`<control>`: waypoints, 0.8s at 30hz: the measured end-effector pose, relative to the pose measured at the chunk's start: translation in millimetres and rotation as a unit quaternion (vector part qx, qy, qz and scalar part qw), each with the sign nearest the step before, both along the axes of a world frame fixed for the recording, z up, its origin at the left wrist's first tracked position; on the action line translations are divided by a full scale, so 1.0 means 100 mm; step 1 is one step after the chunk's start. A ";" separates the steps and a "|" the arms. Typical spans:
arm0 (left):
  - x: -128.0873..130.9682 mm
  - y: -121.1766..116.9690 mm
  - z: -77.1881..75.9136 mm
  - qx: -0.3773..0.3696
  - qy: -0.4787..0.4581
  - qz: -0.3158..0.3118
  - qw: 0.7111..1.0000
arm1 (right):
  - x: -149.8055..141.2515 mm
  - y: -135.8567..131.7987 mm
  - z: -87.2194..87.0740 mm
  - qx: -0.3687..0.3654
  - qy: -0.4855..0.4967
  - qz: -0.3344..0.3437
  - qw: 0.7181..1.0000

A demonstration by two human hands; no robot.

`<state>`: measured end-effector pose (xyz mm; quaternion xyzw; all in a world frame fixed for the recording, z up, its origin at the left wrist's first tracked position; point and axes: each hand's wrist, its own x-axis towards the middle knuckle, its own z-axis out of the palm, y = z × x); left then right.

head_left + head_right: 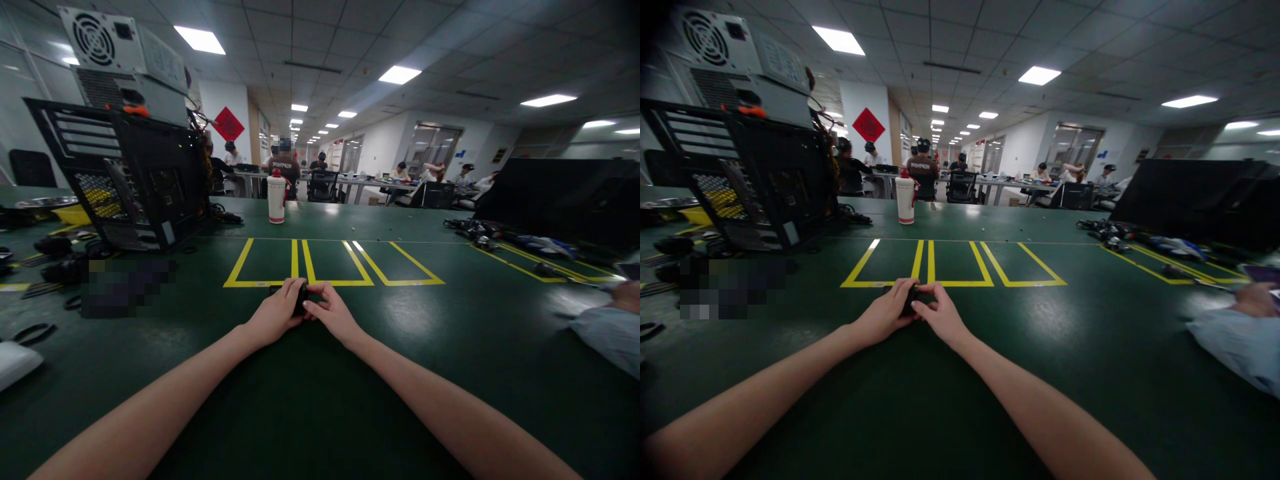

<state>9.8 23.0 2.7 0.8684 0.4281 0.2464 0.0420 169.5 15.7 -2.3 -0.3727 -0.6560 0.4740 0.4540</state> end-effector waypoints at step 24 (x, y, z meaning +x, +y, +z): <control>0.01 0.01 0.01 0.001 0.004 0.008 1.000 | 0.02 -0.07 0.06 0.032 -0.035 -0.124 0.991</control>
